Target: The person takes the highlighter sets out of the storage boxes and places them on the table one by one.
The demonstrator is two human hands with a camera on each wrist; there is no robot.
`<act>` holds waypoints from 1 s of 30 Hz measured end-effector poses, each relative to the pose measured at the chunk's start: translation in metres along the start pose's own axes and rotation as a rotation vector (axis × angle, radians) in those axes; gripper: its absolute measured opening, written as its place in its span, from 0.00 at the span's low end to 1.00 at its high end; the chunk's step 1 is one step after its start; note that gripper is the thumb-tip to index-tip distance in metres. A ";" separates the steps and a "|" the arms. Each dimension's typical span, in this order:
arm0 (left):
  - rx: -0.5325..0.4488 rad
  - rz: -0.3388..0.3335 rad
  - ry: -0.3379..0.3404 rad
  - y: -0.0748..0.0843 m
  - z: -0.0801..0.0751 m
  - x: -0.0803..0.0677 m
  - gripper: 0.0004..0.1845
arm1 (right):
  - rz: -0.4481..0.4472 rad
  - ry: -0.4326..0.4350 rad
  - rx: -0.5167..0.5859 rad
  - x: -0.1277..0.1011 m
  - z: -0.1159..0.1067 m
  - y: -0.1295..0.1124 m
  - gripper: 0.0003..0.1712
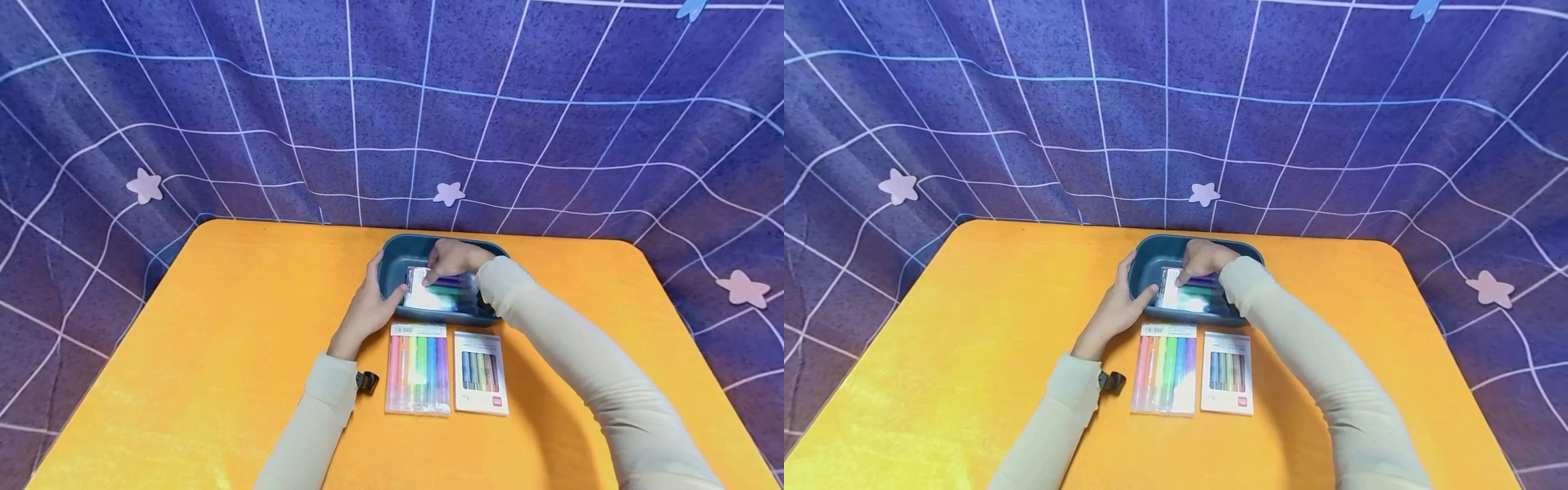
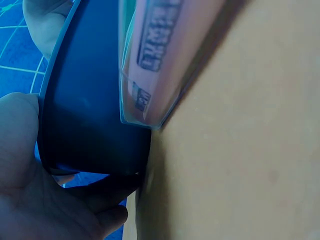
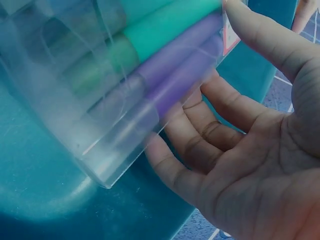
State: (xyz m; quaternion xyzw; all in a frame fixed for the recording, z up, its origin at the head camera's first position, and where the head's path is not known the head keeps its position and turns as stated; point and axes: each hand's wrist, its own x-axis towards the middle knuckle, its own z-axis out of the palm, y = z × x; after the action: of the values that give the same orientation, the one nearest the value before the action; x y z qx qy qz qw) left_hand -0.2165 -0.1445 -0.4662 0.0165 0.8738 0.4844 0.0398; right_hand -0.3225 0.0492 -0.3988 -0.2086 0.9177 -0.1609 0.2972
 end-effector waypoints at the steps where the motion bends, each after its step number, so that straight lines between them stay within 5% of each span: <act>1: -0.001 0.000 0.000 0.000 0.000 0.000 0.47 | -0.001 0.004 -0.004 -0.001 0.000 0.000 0.26; 30: -0.020 0.020 -0.004 -0.005 -0.001 0.001 0.47 | -0.039 -0.025 0.134 -0.022 0.000 0.006 0.21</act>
State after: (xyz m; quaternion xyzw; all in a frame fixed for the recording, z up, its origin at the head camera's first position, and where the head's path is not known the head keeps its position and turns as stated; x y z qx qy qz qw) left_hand -0.2176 -0.1477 -0.4697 0.0260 0.8687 0.4933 0.0367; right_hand -0.3075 0.0649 -0.3908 -0.2078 0.8970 -0.2251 0.3187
